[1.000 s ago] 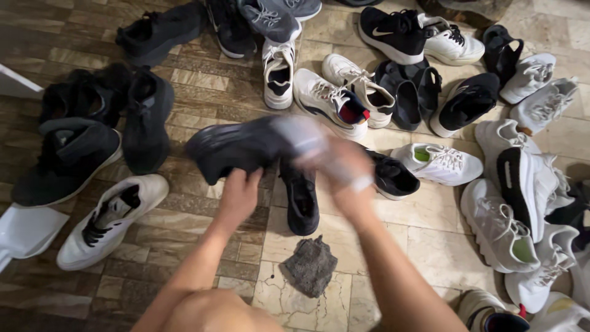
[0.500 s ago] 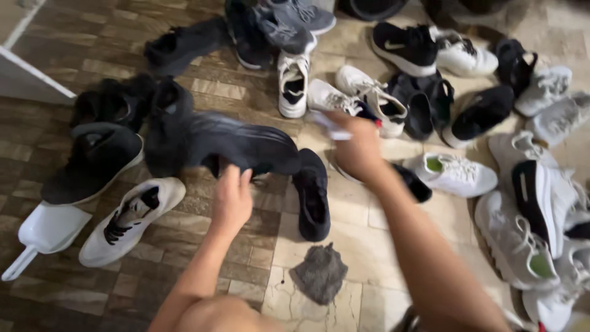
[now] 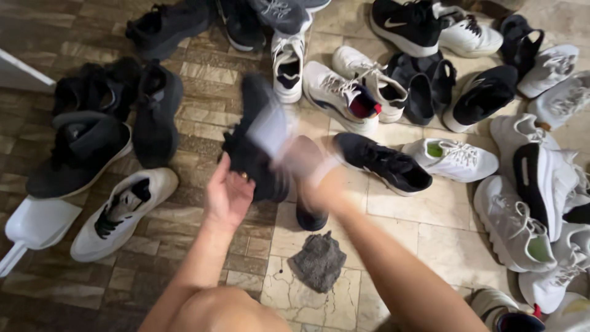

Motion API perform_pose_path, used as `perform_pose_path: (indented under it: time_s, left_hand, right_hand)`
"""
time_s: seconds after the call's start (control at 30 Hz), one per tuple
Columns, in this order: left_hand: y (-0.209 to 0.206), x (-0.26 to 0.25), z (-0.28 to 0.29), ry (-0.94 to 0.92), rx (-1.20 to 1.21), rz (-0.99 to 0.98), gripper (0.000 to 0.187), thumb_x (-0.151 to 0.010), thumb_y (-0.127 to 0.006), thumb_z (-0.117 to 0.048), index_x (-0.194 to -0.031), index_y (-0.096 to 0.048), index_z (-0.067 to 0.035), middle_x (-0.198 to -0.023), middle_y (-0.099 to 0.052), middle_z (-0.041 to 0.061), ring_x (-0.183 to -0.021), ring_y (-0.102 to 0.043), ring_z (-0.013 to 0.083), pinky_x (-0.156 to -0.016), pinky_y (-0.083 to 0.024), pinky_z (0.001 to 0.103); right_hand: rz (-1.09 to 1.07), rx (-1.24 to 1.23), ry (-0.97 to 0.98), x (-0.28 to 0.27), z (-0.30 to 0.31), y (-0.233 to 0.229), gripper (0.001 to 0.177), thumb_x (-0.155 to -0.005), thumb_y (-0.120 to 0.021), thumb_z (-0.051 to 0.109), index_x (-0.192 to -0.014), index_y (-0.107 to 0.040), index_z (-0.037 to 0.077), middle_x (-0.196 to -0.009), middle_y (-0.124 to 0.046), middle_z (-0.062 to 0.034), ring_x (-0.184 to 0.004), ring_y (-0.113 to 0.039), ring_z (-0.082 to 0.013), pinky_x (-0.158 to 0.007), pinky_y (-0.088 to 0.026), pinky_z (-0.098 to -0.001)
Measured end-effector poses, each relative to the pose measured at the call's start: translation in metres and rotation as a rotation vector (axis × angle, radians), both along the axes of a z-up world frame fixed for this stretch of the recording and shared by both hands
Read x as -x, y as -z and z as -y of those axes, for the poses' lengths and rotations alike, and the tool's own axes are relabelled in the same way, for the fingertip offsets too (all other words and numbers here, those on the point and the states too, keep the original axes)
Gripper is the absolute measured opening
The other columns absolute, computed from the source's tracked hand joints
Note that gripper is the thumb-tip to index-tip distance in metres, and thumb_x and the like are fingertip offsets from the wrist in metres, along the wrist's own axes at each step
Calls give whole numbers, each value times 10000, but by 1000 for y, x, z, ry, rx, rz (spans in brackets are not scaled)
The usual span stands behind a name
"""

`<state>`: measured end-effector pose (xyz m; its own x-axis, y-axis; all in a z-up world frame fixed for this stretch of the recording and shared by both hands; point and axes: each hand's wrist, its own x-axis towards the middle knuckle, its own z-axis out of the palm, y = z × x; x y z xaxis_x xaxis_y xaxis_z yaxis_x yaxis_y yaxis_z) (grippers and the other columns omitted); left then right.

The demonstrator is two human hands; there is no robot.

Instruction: The person cleans several pairs of shoes using a brush and a cloth, then places them on a wooden shoe rack. The person picks up shoes from the floor, brushes them, wipes them, and arranges them on the shelves.

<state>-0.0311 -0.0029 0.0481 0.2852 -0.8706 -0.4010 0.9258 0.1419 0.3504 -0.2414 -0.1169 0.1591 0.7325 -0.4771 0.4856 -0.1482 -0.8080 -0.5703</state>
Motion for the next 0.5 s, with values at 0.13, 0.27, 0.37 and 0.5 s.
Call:
perform_pose_path:
  time_s: [0.13, 0.27, 0.37, 0.5]
  left_hand:
    - [-22, -33, -15, -110, 100, 84, 358, -1155, -484, -362, -1219, -679, -68, -1097, -728, 80, -968, -679, 217, -848, -513, 371]
    - [-21, -38, -17, -72, 339, 91, 394, -1149, -472, -389, -1295, -661, -75, -1197, -713, 90, -1055, -674, 239, -907, -512, 397]
    - [-29, -25, -13, -19, 330, 64, 430, -1144, -463, -408, -1352, -648, -81, -1271, -702, 98, -1119, -671, 256, -951, -512, 416]
    - [-48, -20, -7, -189, -25, 172, 542, -1002, -447, -482, -1295, -662, -79, -1315, -691, 88, -1167, -688, 241, -992, -546, 403]
  right_hand:
    - [-269, -775, -543, -3, -28, 12, 195, -937, -639, 91, -1123, -695, 73, -1054, -730, -135, -949, -694, -318, -842, -541, -431]
    - [-175, -88, -265, 5, -9, 17, 222, -841, -670, 74, -1043, -740, 130, -1028, -739, -92, -976, -694, -273, -890, -570, -372]
    - [450, -705, 196, -7, -11, 12, 257, -995, -559, 225, -1203, -648, 103, -1047, -727, -60, -922, -659, -179, -848, -535, -312]
    - [-28, -938, -201, -4, -29, 32, 278, -900, -704, 184, -1159, -705, 82, -1050, -734, -123, -934, -730, -251, -844, -547, -347]
